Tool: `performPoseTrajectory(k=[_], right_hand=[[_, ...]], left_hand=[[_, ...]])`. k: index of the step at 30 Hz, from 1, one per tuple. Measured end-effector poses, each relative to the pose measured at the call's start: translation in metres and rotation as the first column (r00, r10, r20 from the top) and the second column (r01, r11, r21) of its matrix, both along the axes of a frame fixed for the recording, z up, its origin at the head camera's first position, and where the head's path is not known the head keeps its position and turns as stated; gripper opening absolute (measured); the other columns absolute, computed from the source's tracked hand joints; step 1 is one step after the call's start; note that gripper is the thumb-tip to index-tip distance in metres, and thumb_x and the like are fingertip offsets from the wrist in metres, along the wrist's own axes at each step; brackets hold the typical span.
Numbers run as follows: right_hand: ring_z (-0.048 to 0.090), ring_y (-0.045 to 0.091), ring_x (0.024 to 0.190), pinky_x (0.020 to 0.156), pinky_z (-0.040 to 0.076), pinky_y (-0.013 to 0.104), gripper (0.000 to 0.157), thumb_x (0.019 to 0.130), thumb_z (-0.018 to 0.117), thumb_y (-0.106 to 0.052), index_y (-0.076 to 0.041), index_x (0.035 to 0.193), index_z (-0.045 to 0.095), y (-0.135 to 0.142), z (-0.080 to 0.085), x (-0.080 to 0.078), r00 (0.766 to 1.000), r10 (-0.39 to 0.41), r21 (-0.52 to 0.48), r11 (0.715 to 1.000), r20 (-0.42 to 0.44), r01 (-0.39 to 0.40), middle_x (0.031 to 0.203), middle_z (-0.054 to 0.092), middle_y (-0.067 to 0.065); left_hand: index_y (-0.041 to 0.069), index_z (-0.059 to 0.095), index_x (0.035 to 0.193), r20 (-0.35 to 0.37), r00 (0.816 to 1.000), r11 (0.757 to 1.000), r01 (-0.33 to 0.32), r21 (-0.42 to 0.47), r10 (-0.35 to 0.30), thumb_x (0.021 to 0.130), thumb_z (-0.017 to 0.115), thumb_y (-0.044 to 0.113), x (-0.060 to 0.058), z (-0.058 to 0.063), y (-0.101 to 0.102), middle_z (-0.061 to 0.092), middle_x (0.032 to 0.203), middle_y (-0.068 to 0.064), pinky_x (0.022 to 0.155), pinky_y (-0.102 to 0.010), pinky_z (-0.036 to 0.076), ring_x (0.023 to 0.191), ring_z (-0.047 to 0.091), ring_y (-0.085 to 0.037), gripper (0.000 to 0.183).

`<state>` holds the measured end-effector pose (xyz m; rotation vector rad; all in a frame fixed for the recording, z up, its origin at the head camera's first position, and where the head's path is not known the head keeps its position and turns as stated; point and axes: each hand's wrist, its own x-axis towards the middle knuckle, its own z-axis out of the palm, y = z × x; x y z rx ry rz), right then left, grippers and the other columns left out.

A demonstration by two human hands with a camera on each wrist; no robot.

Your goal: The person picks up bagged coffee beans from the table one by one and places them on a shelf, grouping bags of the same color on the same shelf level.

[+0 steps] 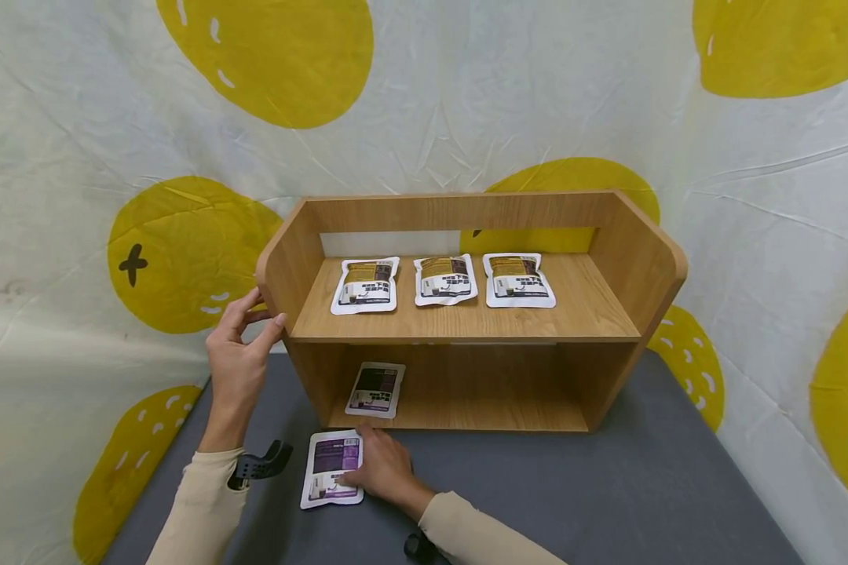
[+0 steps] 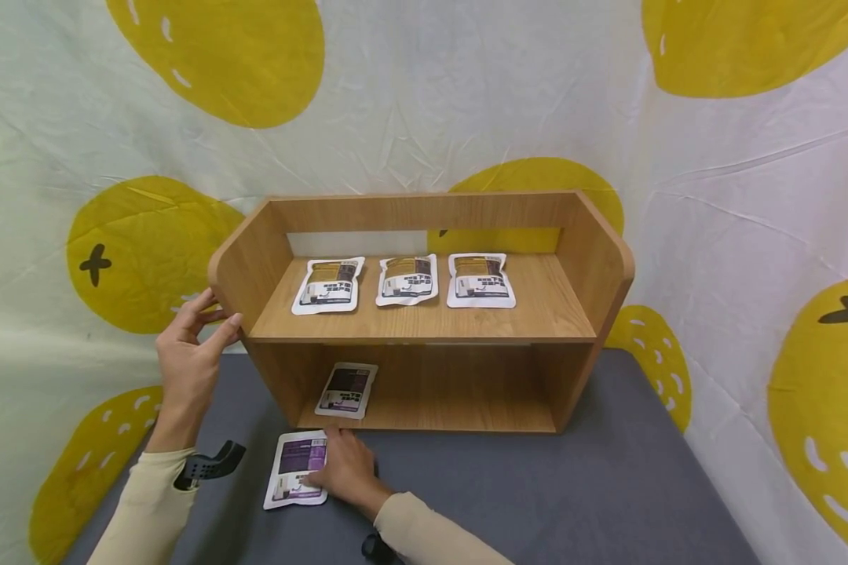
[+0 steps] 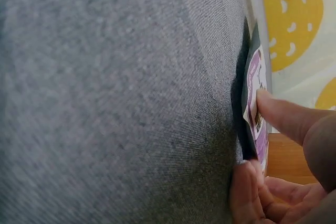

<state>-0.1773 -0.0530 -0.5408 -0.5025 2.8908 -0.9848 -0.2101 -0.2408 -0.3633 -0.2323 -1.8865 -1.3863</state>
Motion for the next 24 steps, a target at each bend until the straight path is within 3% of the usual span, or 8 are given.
performPoseTrajectory(k=[6,12,18,21,24], right_hand=[[0.05,0.006,0.059,0.053,0.04,0.026,0.072,0.073,0.092,-0.014,-0.008,0.137,0.061,0.005,0.002,0.001,0.995,0.068,-0.201,0.978,0.074,-0.052,0.066,0.059,-0.009],[0.047,0.001,0.058,0.053,0.041,0.02,0.064,0.077,0.084,0.004,-0.006,0.137,0.063,0.011,-0.003,0.0,0.983,0.141,-0.37,0.925,0.115,-0.089,0.069,0.06,-0.004],[0.051,0.003,0.063,0.053,0.042,0.017,0.033,0.082,0.073,0.013,0.0,0.111,0.077,0.022,-0.005,-0.001,0.949,0.2,-0.515,0.856,0.243,-0.049,0.078,0.067,0.007],[0.054,0.005,0.068,0.056,0.044,0.017,0.022,0.083,0.07,0.014,0.002,0.099,0.079,0.028,-0.004,-0.001,0.942,0.211,-0.527,0.849,0.261,-0.044,0.082,0.069,0.011],[0.056,0.006,0.071,0.058,0.045,0.017,0.021,0.082,0.069,0.016,0.004,0.096,0.079,0.032,-0.002,-0.001,0.937,0.219,-0.531,0.846,0.271,-0.044,0.083,0.07,0.011]], left_hand=[[0.02,0.064,0.139,-0.004,1.0,1.0,-0.001,0.003,0.001,0.091,0.074,0.002,-0.001,-0.001,-0.001,0.064,0.126,-0.003,0.074,-0.017,0.058,0.103,0.065,-0.013,0.052],[0.021,0.064,0.14,-0.003,1.0,1.0,0.005,0.002,-0.005,0.091,0.073,0.001,-0.002,-0.002,-0.001,0.064,0.126,-0.004,0.074,-0.017,0.058,0.103,0.065,-0.014,0.053],[0.021,0.064,0.139,0.004,1.0,1.0,0.003,0.001,-0.003,0.092,0.073,0.002,-0.002,-0.002,0.0,0.064,0.127,-0.004,0.074,-0.017,0.058,0.103,0.065,-0.014,0.052],[0.021,0.065,0.139,0.001,1.0,1.0,0.002,0.001,-0.002,0.092,0.074,0.002,-0.002,-0.001,0.0,0.064,0.126,-0.004,0.074,-0.016,0.058,0.102,0.065,-0.014,0.052],[0.021,0.065,0.139,-0.002,1.0,1.0,-0.001,-0.001,0.001,0.092,0.074,0.002,-0.002,-0.001,-0.001,0.064,0.126,-0.003,0.074,-0.016,0.058,0.102,0.065,-0.014,0.052]])
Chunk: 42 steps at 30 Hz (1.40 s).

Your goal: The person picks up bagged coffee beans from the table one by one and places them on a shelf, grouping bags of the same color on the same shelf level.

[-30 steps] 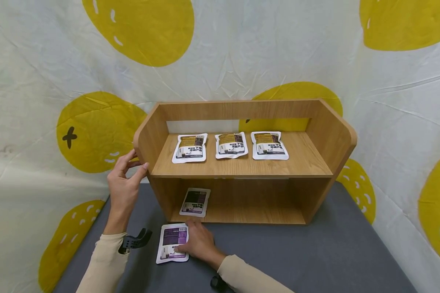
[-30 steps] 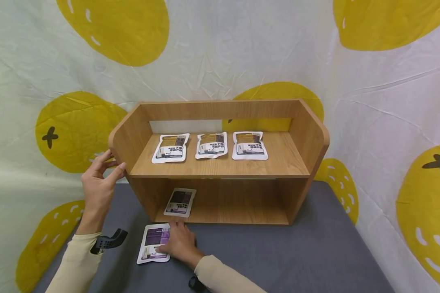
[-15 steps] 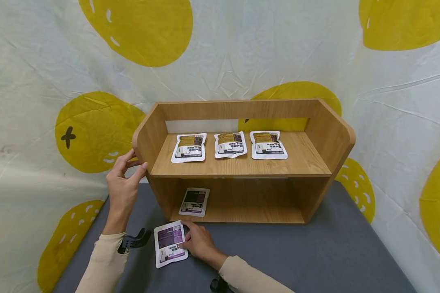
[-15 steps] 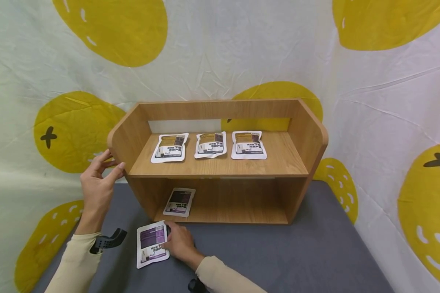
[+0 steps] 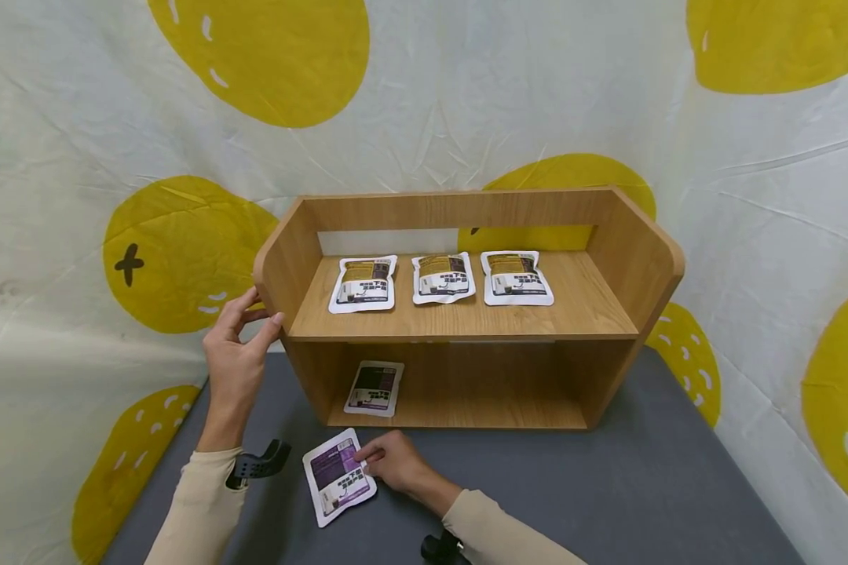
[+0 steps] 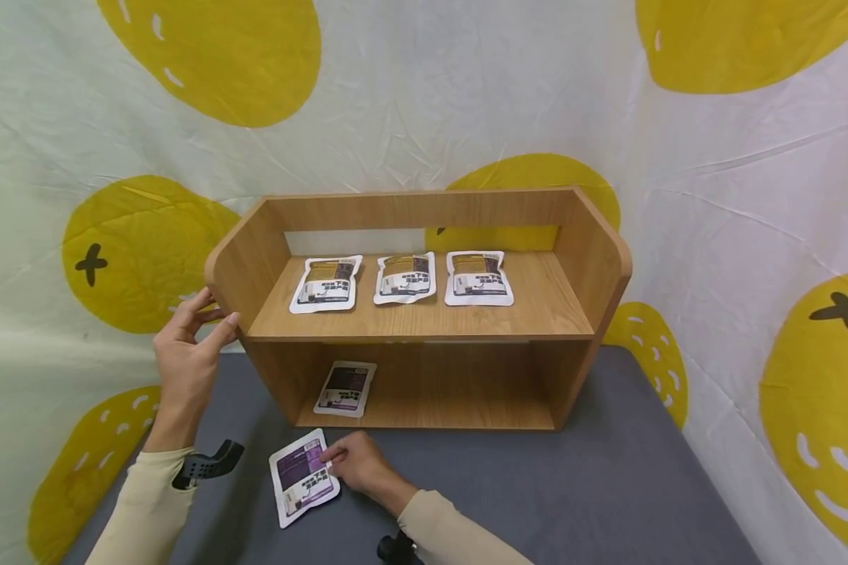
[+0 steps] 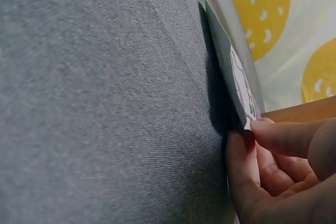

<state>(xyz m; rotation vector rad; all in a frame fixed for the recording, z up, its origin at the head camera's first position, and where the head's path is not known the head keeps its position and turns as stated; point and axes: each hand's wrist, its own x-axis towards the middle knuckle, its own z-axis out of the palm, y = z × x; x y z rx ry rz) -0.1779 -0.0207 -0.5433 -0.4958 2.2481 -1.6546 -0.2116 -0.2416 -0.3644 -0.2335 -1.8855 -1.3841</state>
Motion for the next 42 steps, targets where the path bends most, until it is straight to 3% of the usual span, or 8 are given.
performPoseTrajectory(k=[6,10,15,21,25,33,37,42], right_hand=[[0.058,0.007,0.072,0.061,0.048,0.021,0.023,0.076,0.078,0.01,0.005,0.098,0.077,0.002,0.001,0.004,0.999,-0.025,-0.005,1.0,0.023,0.025,0.085,0.071,0.012],[0.056,0.005,0.07,0.061,0.049,0.022,0.034,0.068,0.087,0.004,0.0,0.099,0.074,-0.002,-0.001,0.008,0.998,-0.063,0.052,0.997,-0.016,0.064,0.085,0.07,0.008],[0.054,0.004,0.063,0.056,0.045,0.022,0.039,0.067,0.088,0.007,-0.005,0.099,0.071,-0.006,0.0,0.014,0.996,-0.065,0.083,0.994,-0.062,0.071,0.078,0.068,0.004],[0.046,0.002,0.052,0.046,0.036,0.017,0.022,0.072,0.084,0.007,-0.003,0.09,0.075,-0.003,-0.001,0.014,1.0,-0.003,0.028,1.0,0.006,0.003,0.062,0.057,-0.005],[0.051,0.005,0.047,0.043,0.045,0.017,0.011,0.076,0.082,0.007,0.002,0.084,0.076,0.003,0.0,0.013,0.996,0.025,-0.051,0.998,0.091,-0.02,0.063,0.066,0.001],[0.065,0.009,0.069,0.062,0.061,0.028,0.014,0.086,0.073,0.009,0.009,0.099,0.076,0.023,0.002,0.009,0.978,0.104,-0.19,0.979,0.182,-0.069,0.088,0.074,0.021],[0.065,0.012,0.073,0.072,0.063,0.033,0.019,0.088,0.067,0.012,0.012,0.106,0.073,0.034,0.004,0.007,0.969,0.122,-0.217,0.973,0.214,-0.075,0.083,0.071,0.016],[0.063,0.011,0.071,0.074,0.063,0.035,0.018,0.088,0.069,0.011,0.012,0.106,0.071,0.045,0.008,0.008,0.969,0.117,-0.235,0.97,0.22,-0.063,0.077,0.065,0.006]], left_hand=[[0.021,0.064,0.139,-0.004,1.0,1.0,0.001,-0.007,-0.001,0.092,0.073,0.002,0.0,0.0,-0.001,0.064,0.127,-0.003,0.075,-0.016,0.058,0.102,0.065,-0.014,0.052],[0.021,0.064,0.139,-0.006,1.0,1.0,-0.002,-0.01,0.002,0.092,0.073,0.002,0.0,0.0,-0.001,0.064,0.126,-0.003,0.074,-0.016,0.058,0.101,0.065,-0.013,0.052],[0.021,0.064,0.14,-0.002,1.0,1.0,-0.001,-0.007,0.001,0.091,0.073,0.002,0.0,-0.001,0.0,0.064,0.126,-0.003,0.074,-0.016,0.058,0.101,0.065,-0.012,0.053],[0.022,0.064,0.14,0.006,1.0,1.0,0.001,-0.004,-0.001,0.092,0.074,0.004,0.001,-0.001,0.0,0.064,0.126,-0.003,0.074,-0.016,0.058,0.102,0.065,-0.014,0.052],[0.023,0.064,0.14,0.01,1.0,1.0,0.0,-0.006,0.0,0.092,0.074,0.004,0.002,0.0,0.0,0.064,0.127,-0.003,0.074,-0.016,0.058,0.103,0.064,-0.014,0.052],[0.022,0.064,0.139,0.0,1.0,1.0,0.001,-0.007,-0.001,0.092,0.074,0.003,0.001,0.0,0.0,0.064,0.127,-0.004,0.074,-0.016,0.058,0.103,0.065,-0.014,0.052],[0.021,0.064,0.139,-0.001,1.0,1.0,0.003,0.0,-0.003,0.091,0.074,0.002,0.001,0.0,0.0,0.064,0.127,-0.004,0.074,-0.016,0.058,0.102,0.065,-0.014,0.052],[0.02,0.064,0.139,-0.002,1.0,1.0,0.01,0.009,-0.01,0.091,0.074,0.001,0.001,0.0,0.0,0.064,0.126,-0.004,0.074,-0.017,0.058,0.102,0.065,-0.014,0.052]])
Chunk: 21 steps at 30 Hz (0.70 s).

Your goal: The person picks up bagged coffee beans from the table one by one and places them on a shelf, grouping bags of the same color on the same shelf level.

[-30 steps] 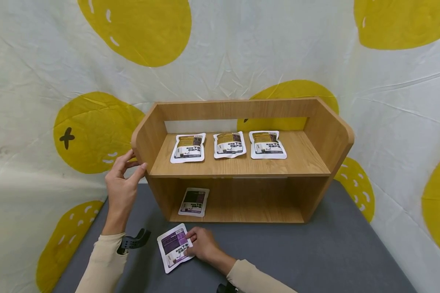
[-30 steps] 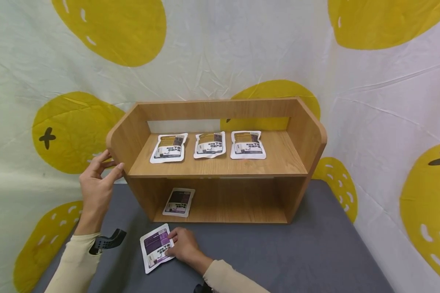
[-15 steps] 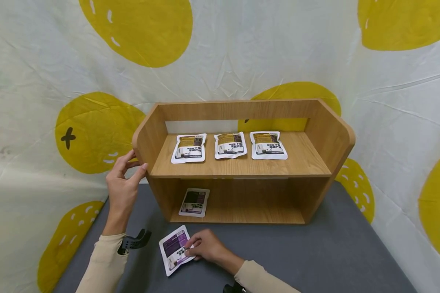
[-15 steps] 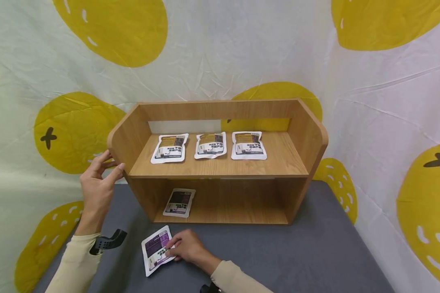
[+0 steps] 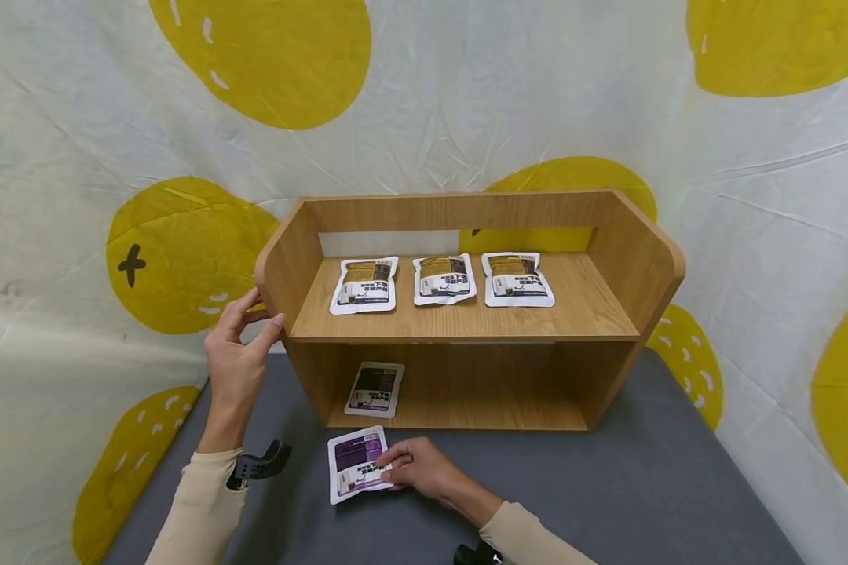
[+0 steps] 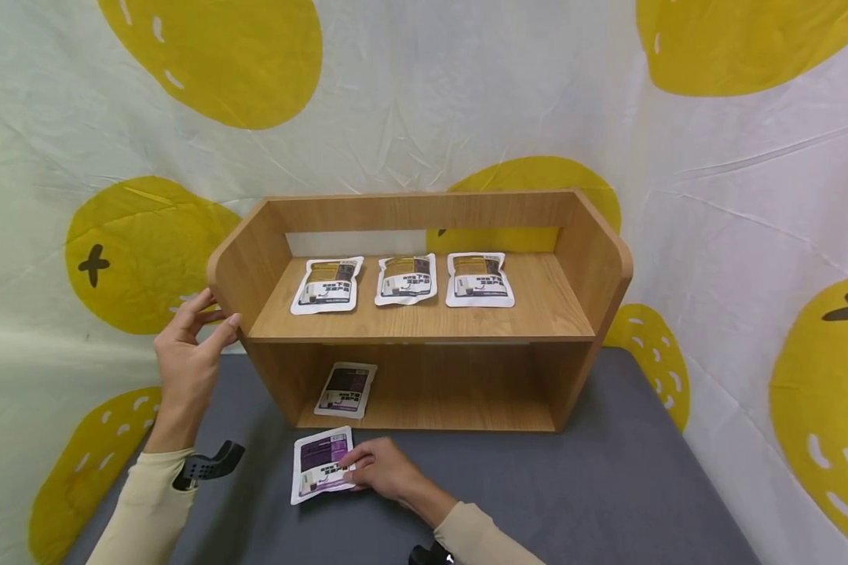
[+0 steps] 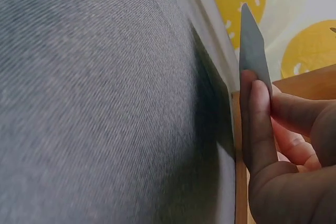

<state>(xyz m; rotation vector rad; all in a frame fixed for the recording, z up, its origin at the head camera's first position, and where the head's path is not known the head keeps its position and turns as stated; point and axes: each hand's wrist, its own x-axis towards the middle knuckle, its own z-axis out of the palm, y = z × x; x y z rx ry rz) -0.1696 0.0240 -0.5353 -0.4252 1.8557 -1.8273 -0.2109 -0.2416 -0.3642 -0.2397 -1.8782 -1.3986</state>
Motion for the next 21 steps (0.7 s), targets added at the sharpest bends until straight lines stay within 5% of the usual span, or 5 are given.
performPoseTrajectory(k=[14,21], right_hand=[[0.064,0.016,0.081,0.077,0.063,0.037,0.016,0.091,0.066,0.01,0.016,0.105,0.069,0.032,0.002,-0.002,0.999,-0.025,0.008,1.0,-0.037,0.025,0.092,0.068,0.015],[0.061,0.012,0.076,0.07,0.058,0.027,0.022,0.086,0.065,0.007,0.011,0.106,0.072,0.051,0.002,-0.004,0.994,-0.046,0.099,0.994,-0.101,0.056,0.093,0.07,0.018]], left_hand=[[0.019,0.064,0.139,-0.009,1.0,1.0,0.003,0.0,-0.003,0.091,0.073,0.0,-0.002,-0.001,-0.001,0.064,0.127,-0.004,0.074,-0.017,0.058,0.101,0.065,-0.014,0.053],[0.019,0.064,0.139,-0.005,1.0,1.0,-0.004,-0.004,0.004,0.091,0.074,0.0,-0.001,-0.001,-0.001,0.065,0.126,-0.004,0.074,-0.016,0.058,0.101,0.065,-0.013,0.052]])
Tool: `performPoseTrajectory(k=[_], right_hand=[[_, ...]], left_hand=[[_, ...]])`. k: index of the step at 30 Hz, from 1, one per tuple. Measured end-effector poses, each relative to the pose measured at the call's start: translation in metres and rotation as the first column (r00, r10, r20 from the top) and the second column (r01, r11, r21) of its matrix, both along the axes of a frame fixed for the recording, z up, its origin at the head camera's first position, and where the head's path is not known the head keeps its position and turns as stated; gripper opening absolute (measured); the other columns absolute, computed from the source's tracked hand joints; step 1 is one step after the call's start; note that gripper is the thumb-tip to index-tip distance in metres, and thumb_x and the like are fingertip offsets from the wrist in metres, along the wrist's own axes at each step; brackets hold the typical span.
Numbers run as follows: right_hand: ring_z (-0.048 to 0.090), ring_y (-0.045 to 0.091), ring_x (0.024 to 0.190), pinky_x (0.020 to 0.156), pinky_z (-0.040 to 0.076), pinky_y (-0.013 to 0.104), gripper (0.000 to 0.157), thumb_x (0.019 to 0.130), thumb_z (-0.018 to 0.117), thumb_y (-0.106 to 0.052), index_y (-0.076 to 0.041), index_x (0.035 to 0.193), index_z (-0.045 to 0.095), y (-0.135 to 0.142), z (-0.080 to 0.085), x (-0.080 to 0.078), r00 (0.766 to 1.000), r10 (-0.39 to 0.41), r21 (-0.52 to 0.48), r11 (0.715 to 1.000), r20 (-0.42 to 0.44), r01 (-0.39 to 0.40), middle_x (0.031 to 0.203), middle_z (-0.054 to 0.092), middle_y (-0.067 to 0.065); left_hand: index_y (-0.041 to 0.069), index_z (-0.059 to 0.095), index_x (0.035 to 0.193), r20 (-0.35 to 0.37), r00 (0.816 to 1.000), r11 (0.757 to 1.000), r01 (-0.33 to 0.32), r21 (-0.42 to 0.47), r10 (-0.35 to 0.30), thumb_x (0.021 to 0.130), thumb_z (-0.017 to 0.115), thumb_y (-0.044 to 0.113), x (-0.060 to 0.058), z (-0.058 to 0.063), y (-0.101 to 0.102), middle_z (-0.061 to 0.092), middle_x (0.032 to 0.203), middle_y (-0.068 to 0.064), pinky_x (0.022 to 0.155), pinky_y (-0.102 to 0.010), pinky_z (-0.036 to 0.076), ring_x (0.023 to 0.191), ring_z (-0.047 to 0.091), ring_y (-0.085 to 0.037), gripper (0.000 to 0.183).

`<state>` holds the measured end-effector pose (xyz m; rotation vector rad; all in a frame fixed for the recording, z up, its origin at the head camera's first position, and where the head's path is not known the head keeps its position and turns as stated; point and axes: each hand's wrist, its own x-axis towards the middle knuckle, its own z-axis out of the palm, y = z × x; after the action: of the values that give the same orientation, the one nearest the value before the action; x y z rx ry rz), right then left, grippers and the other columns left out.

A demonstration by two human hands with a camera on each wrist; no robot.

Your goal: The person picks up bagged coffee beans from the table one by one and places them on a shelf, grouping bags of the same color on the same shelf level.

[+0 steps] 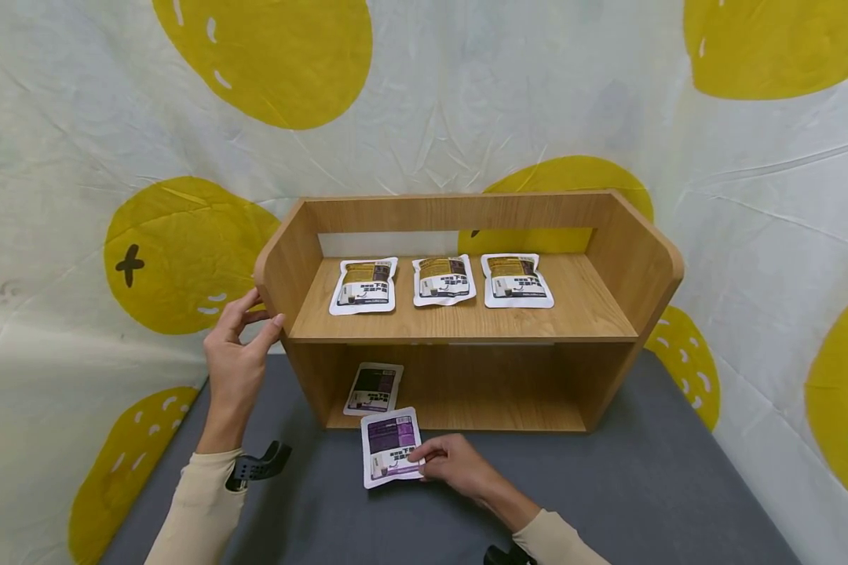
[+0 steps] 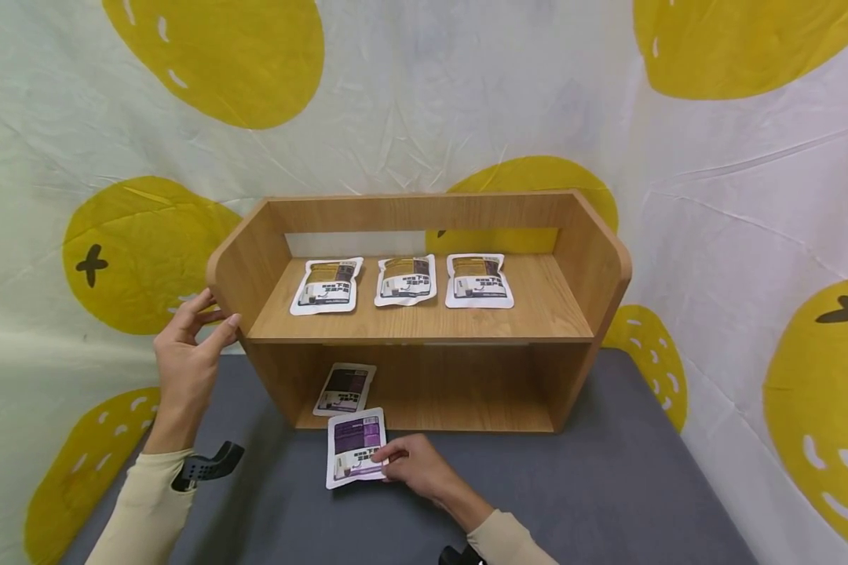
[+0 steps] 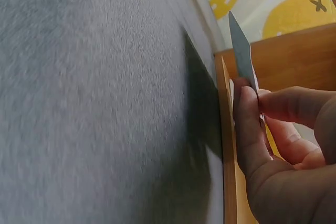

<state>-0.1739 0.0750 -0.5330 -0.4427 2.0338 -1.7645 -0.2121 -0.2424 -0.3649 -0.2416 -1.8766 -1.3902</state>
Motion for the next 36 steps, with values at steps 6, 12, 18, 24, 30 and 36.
performPoseTrajectory(k=[6,12,18,24,30,36], right_hand=[[0.067,0.019,0.086,0.076,0.061,0.035,0.022,0.09,0.063,0.006,0.014,0.109,0.071,0.016,-0.001,-0.003,0.999,-0.048,-0.022,0.999,0.001,0.048,0.109,0.07,0.025],[0.067,0.02,0.094,0.081,0.062,0.032,0.024,0.092,0.062,0.006,0.018,0.113,0.068,0.027,-0.003,-0.006,0.994,-0.105,-0.081,0.991,0.02,0.106,0.12,0.066,0.03],[0.066,0.019,0.093,0.083,0.061,0.031,0.025,0.094,0.06,0.007,0.018,0.115,0.067,0.036,-0.006,-0.012,0.984,-0.178,-0.083,0.98,0.031,0.18,0.12,0.065,0.029],[0.072,0.02,0.091,0.08,0.062,0.029,0.028,0.096,0.057,0.009,0.021,0.12,0.061,0.044,-0.006,-0.018,0.973,-0.219,-0.133,0.965,0.079,0.228,0.11,0.066,0.025],[0.069,0.014,0.087,0.082,0.061,0.026,0.031,0.094,0.059,0.01,0.022,0.123,0.058,0.048,-0.01,-0.028,0.96,-0.253,-0.144,0.952,0.119,0.268,0.098,0.065,0.014],[0.072,0.019,0.091,0.086,0.061,0.033,0.031,0.096,0.059,0.009,0.022,0.124,0.057,0.053,-0.01,-0.034,0.963,-0.244,-0.131,0.957,0.116,0.258,0.101,0.069,0.021]], left_hand=[[0.019,0.064,0.139,0.001,1.0,1.0,0.004,-0.001,-0.004,0.091,0.074,0.001,0.0,0.0,0.0,0.064,0.126,-0.003,0.074,-0.016,0.058,0.102,0.065,-0.013,0.052],[0.019,0.065,0.139,0.0,1.0,1.0,0.005,0.002,-0.005,0.091,0.074,0.001,0.001,0.001,0.0,0.064,0.126,-0.003,0.073,-0.017,0.058,0.102,0.065,-0.013,0.052],[0.02,0.064,0.139,0.008,1.0,1.0,0.008,0.006,-0.008,0.091,0.074,0.002,0.001,0.001,-0.001,0.064,0.126,-0.004,0.074,-0.017,0.058,0.102,0.065,-0.014,0.052],[0.02,0.065,0.139,0.008,1.0,1.0,0.012,0.005,-0.012,0.091,0.074,0.002,0.001,0.001,-0.001,0.064,0.126,-0.004,0.073,-0.017,0.058,0.102,0.065,-0.014,0.052],[0.019,0.065,0.138,0.009,1.0,1.0,0.015,0.005,-0.015,0.09,0.075,0.001,0.001,0.002,-0.002,0.064,0.126,-0.003,0.073,-0.017,0.058,0.101,0.066,-0.013,0.052],[0.016,0.065,0.138,0.005,0.999,0.999,0.047,0.015,-0.047,0.089,0.076,-0.001,0.001,0.004,-0.003,0.064,0.126,0.0,0.073,-0.017,0.059,0.101,0.066,-0.012,0.053]])
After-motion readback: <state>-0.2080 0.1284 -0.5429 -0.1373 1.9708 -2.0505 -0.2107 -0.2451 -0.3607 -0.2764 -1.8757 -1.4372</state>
